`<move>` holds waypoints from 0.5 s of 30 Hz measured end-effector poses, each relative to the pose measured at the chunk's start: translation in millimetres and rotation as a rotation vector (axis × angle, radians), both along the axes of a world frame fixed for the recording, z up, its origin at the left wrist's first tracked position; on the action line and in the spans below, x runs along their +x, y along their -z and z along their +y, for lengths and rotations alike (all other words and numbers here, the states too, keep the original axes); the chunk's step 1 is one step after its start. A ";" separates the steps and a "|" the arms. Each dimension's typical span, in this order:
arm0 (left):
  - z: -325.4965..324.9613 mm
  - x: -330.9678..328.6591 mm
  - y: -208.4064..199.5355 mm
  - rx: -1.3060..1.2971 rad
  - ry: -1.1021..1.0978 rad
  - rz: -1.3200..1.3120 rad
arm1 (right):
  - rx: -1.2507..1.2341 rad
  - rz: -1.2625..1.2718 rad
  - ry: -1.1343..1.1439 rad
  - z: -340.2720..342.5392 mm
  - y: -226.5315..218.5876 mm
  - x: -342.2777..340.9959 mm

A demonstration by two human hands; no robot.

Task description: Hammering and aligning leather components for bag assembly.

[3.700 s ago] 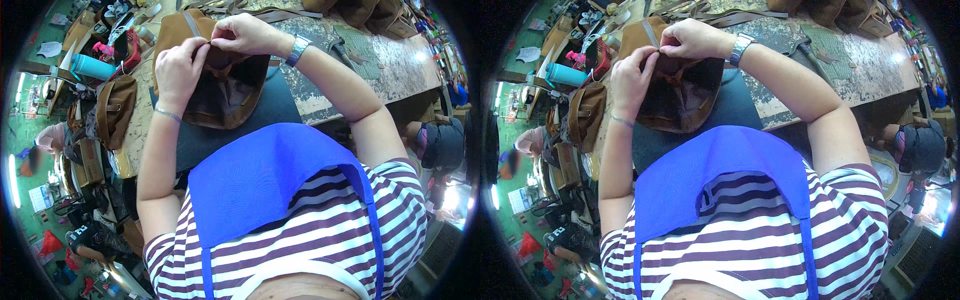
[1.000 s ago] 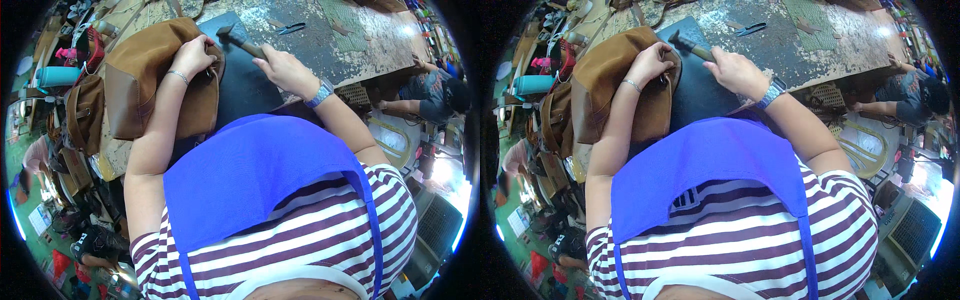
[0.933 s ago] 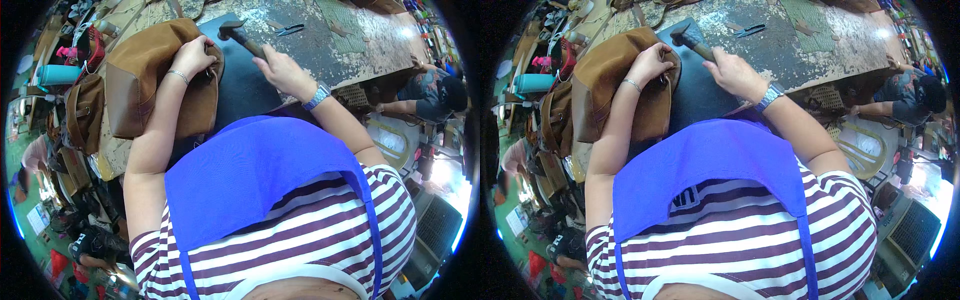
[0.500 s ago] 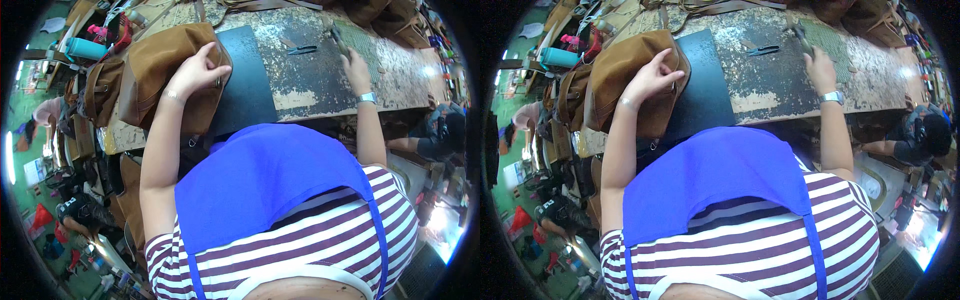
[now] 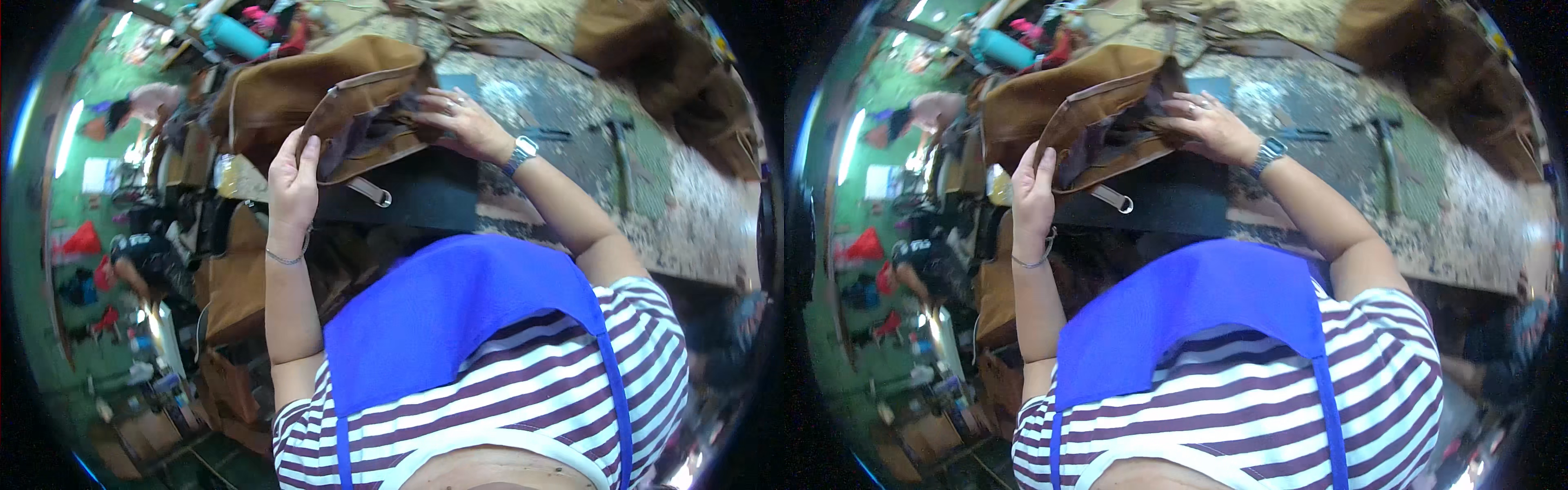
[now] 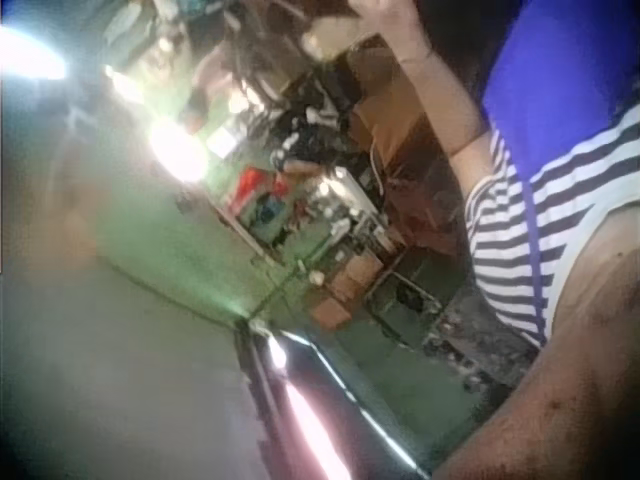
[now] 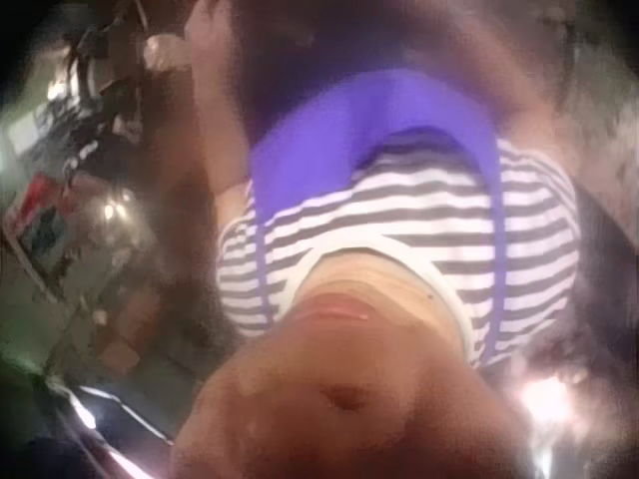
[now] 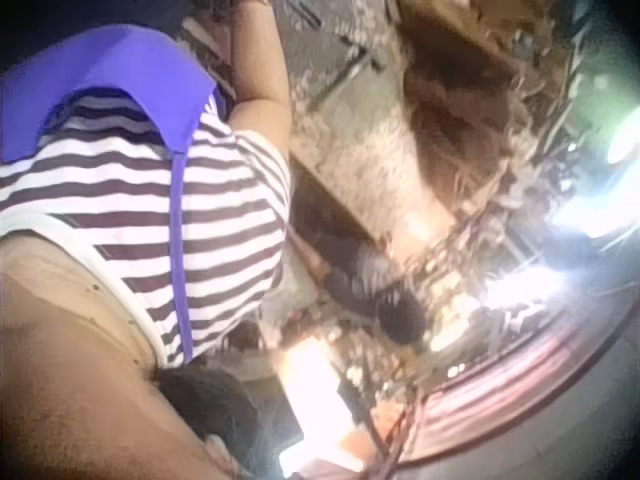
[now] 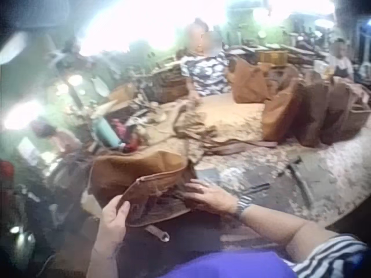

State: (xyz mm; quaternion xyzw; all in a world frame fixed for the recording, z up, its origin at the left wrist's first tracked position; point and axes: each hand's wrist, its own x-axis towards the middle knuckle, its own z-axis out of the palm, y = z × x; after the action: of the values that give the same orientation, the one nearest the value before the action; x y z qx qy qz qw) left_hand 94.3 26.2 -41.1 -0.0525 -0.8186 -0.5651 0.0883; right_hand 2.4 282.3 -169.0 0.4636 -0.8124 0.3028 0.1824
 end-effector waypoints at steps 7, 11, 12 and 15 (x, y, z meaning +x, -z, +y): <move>-28.5 31.1 -62.0 0.452 -0.129 -0.078 | -0.171 0.070 -0.078 1.6 -67.9 19.3; -33.1 37.0 -56.2 0.286 -0.230 0.079 | -0.209 0.115 -0.061 7.0 -92.8 28.9; -30.5 37.1 -57.8 0.286 -0.227 0.081 | -0.209 0.117 -0.059 8.1 -94.7 30.5; -25.0 42.6 -62.2 0.187 -0.139 0.098 | -0.118 0.080 -0.134 11.4 -96.5 35.5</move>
State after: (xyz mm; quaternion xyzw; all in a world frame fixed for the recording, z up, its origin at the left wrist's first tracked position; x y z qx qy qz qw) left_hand 137.0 1.3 21.1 -0.0148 -0.7588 -0.6281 0.1718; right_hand 37.9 293.7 -72.6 0.5170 -0.7524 0.3431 0.2210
